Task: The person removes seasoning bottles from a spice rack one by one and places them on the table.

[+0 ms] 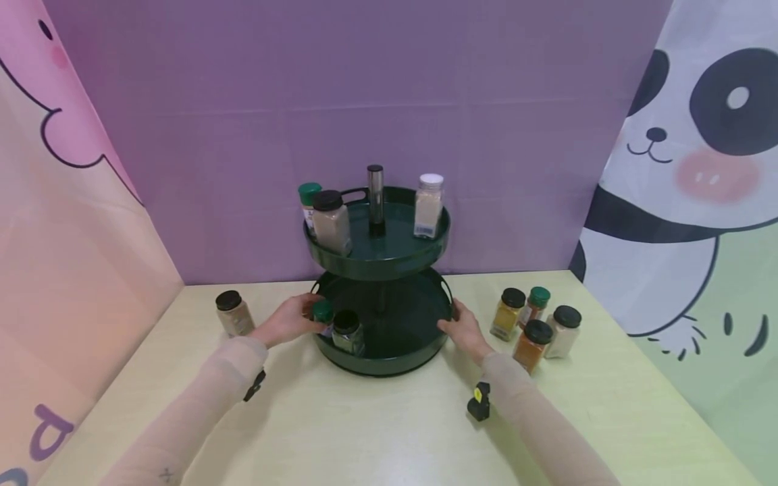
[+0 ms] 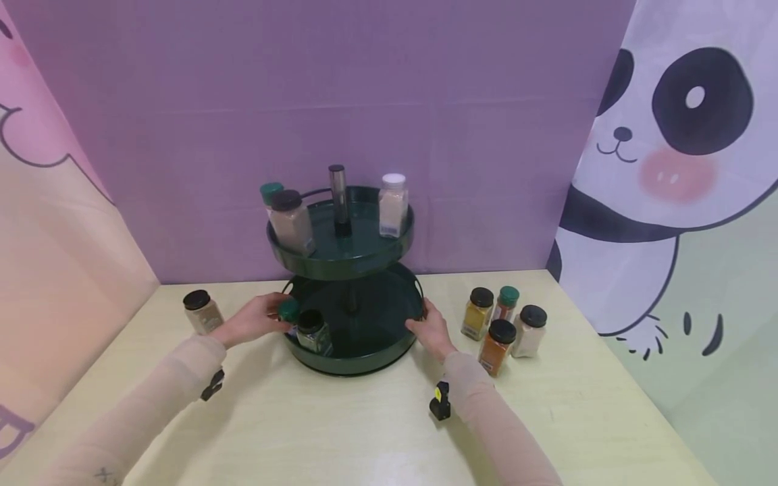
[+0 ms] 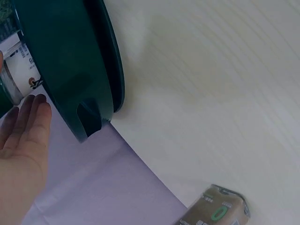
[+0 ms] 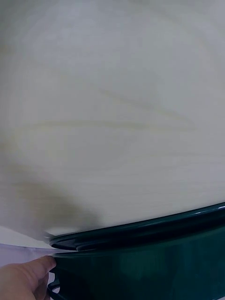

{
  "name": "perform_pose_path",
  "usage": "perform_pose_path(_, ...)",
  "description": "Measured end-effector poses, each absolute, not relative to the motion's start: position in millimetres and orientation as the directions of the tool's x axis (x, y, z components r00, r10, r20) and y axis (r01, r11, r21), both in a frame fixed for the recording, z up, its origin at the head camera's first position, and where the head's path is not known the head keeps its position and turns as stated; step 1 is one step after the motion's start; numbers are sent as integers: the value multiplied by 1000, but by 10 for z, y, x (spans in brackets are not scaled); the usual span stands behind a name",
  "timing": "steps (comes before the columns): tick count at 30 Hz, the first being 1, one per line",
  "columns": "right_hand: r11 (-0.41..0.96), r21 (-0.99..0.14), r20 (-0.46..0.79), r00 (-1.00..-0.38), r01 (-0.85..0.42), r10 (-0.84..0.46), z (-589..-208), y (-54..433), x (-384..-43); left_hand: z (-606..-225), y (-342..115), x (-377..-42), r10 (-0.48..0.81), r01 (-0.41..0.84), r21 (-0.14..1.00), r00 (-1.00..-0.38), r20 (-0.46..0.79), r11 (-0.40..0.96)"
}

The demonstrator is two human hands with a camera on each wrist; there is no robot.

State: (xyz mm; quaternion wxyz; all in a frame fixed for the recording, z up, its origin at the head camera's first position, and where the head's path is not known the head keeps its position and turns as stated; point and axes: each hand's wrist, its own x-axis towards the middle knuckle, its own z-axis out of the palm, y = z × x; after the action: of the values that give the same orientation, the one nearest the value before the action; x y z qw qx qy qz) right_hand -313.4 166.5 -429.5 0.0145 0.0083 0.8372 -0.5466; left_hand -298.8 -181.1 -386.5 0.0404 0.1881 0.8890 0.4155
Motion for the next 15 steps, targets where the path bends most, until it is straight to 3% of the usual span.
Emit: perform_pose_path(15,410,-912,-43,-999,34,-14,-4329,1693,-3160,-3872,-1724,-2981,338,267,752,-939,63,602)
